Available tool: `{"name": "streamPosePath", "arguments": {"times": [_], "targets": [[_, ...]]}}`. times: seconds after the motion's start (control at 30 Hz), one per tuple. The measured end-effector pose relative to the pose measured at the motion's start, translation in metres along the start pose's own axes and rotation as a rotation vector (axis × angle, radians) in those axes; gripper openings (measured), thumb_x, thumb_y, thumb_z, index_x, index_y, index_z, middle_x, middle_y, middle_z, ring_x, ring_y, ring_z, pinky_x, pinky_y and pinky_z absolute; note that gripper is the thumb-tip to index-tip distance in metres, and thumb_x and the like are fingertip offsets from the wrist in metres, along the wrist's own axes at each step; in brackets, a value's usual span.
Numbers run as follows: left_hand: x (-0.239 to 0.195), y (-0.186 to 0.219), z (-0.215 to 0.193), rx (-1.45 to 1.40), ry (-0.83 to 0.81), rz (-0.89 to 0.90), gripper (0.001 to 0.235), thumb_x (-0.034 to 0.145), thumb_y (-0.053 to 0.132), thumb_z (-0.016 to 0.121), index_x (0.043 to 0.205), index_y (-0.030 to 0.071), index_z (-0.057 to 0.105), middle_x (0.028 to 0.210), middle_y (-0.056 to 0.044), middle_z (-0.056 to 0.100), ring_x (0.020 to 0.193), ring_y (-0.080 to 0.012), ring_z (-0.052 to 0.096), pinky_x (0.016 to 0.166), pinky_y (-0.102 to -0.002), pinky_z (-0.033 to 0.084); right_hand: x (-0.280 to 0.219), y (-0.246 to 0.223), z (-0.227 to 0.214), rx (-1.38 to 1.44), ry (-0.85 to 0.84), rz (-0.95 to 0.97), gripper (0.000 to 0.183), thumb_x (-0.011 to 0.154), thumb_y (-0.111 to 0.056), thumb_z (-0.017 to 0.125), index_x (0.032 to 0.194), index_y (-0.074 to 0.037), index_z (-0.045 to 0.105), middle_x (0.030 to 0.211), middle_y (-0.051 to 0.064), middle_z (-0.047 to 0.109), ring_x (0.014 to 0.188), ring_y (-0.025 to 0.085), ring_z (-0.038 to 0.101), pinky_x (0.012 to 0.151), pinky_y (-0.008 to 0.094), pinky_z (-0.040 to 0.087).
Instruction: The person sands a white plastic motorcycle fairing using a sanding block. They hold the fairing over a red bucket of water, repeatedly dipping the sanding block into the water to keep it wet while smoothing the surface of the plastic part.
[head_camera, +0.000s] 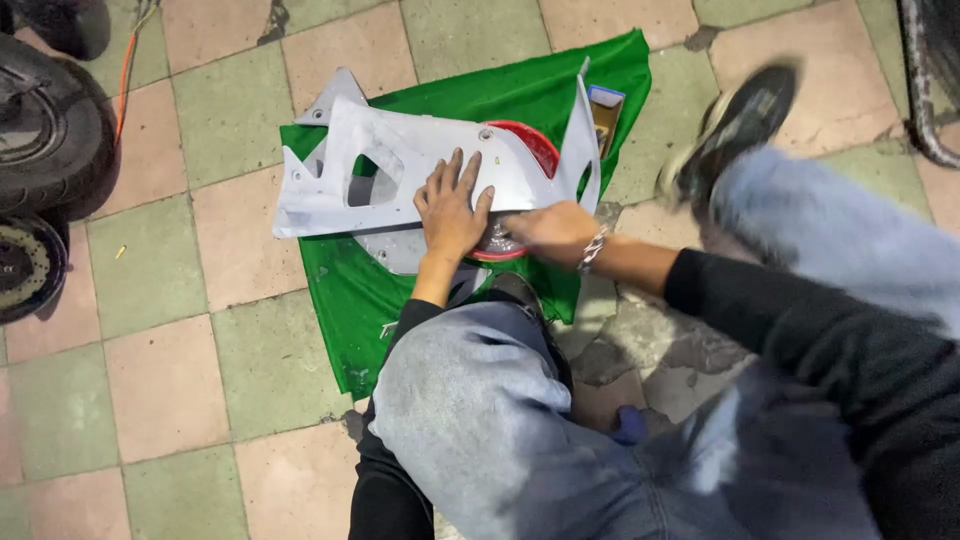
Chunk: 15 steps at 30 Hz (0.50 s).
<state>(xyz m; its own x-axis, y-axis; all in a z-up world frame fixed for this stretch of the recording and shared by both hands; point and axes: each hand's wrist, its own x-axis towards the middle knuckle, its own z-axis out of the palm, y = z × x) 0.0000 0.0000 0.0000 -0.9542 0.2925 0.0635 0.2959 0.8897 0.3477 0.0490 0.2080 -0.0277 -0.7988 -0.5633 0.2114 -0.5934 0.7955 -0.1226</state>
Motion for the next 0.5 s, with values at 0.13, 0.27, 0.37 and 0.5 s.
{"name": "streamPosePath", "arguments": {"times": [0.13, 0.27, 0.37, 0.5], "targets": [[-0.004, 0.001, 0.007, -0.080, 0.064, -0.016, 0.054, 0.106, 0.046, 0.052, 0.156, 0.030, 0.044, 0.162, -0.008, 0.038, 0.150, -0.0344, 0.030, 0.113, -0.058, 0.018, 0.022, 0.034, -0.070, 0.066, -0.163, 0.009, 0.021, 0.102, -0.032, 0.049, 0.120, -0.027, 0.057, 0.088, 0.002, 0.071, 0.086, 0.030, 0.072, 0.070, 0.050, 0.060], [-0.005, -0.002, 0.011, -0.239, 0.110, -0.004, 0.042, 0.103, 0.042, 0.058, 0.143, 0.034, 0.057, 0.160, -0.002, 0.040, 0.149, -0.0333, 0.027, 0.115, -0.058, 0.013, 0.043, 0.054, -0.082, 0.166, -0.065, 0.027, 0.013, 0.099, -0.034, 0.058, 0.111, -0.031, 0.063, 0.100, -0.006, 0.065, 0.096, 0.023, 0.069, 0.077, 0.042, 0.058], [-0.006, 0.001, 0.006, -0.412, 0.077, -0.036, 0.030, 0.099, 0.034, 0.062, 0.128, 0.032, 0.068, 0.158, -0.001, 0.043, 0.150, -0.0359, 0.025, 0.115, -0.061, 0.010, 0.051, 0.057, -0.063, 0.298, 0.020, 0.069, 0.008, 0.094, -0.031, 0.068, 0.101, -0.031, 0.066, 0.097, -0.008, 0.060, 0.093, 0.020, 0.068, 0.078, 0.038, 0.057], [-0.012, -0.012, 0.012, -0.618, 0.041, -0.064, 0.039, 0.101, 0.055, 0.050, 0.126, 0.032, 0.070, 0.161, 0.001, 0.042, 0.155, -0.0335, 0.023, 0.120, -0.060, 0.003, 0.058, 0.048, -0.052, 0.486, 0.052, 0.102, 0.010, 0.096, -0.024, 0.068, 0.099, -0.015, 0.070, 0.091, 0.007, 0.067, 0.093, 0.031, 0.070, 0.081, 0.044, 0.056]]}}
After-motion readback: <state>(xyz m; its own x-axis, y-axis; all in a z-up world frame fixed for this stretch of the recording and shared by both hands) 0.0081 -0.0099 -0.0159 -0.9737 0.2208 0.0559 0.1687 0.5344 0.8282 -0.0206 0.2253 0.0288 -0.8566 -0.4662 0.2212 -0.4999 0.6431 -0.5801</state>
